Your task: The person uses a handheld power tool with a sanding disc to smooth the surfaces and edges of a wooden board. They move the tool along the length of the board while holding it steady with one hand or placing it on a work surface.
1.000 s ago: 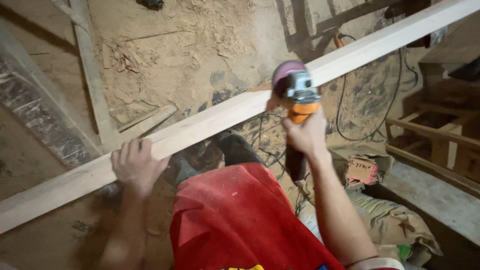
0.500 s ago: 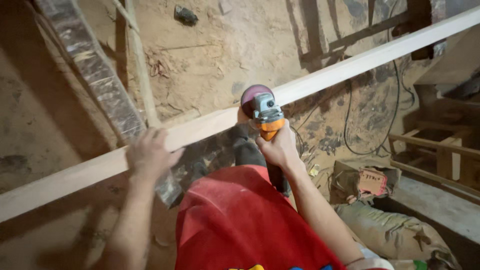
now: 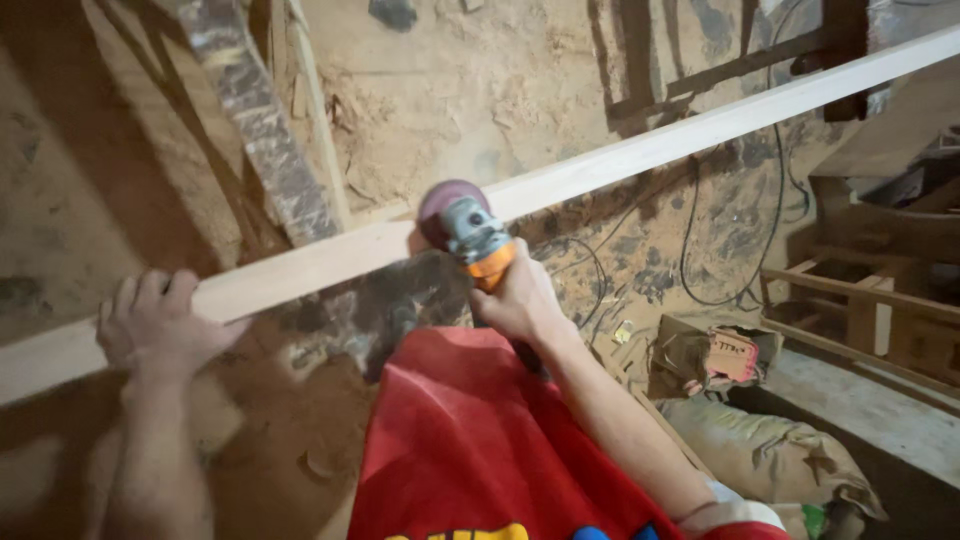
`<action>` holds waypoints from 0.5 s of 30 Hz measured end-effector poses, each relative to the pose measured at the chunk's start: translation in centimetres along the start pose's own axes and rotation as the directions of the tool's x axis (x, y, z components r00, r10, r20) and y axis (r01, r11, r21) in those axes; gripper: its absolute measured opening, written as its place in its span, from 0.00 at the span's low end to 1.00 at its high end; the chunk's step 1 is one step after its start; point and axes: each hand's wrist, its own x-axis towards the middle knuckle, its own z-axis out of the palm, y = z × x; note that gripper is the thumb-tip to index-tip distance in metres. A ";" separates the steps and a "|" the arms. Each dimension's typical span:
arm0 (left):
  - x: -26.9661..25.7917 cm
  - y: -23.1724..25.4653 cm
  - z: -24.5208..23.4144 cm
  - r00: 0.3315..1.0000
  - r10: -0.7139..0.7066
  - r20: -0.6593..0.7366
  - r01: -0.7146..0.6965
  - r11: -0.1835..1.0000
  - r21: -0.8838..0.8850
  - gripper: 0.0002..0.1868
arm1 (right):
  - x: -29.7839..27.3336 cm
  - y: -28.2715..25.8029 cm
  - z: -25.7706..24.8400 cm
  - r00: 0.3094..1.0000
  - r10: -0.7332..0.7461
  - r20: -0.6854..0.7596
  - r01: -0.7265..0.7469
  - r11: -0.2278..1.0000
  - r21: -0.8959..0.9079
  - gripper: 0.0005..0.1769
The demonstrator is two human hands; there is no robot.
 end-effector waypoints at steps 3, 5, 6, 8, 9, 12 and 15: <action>-0.6 -0.2 1.3 0.997 -0.027 -0.072 0.023 0.998 -0.062 0.34 | -0.5 -2.9 2.5 0.996 -0.040 0.085 0.043 0.998 -0.046 0.36; -0.3 -0.1 1.3 0.997 -0.043 -0.059 0.038 0.996 -0.077 0.33 | -1.2 -4.8 3.9 0.989 -0.004 0.147 0.021 0.993 -0.116 0.40; -0.3 -0.1 1.4 0.999 -0.034 -0.039 0.031 0.998 -0.061 0.34 | -1.6 -5.3 4.4 0.987 -0.040 0.157 0.061 0.990 -0.129 0.39; -0.5 0.0 1.5 0.999 -0.032 0.000 0.032 0.999 -0.027 0.35 | -1.9 -6.0 4.7 0.975 -0.125 0.183 0.154 0.975 -0.157 0.36; -0.7 0.1 1.4 0.999 -0.032 0.015 0.033 0.999 -0.020 0.36 | -1.9 -6.0 4.3 0.976 -0.056 0.209 0.092 0.982 -0.167 0.37; -0.5 -0.4 1.9 0.998 -0.045 0.042 0.046 0.999 -0.007 0.38 | -0.9 -5.3 2.9 0.978 0.042 0.204 -0.006 0.985 -0.174 0.39; -0.4 -0.5 2.6 1.000 -0.021 -0.016 0.021 1.000 -0.019 0.37 | -0.2 -2.7 0.7 0.998 0.005 0.068 0.006 0.986 -0.169 0.37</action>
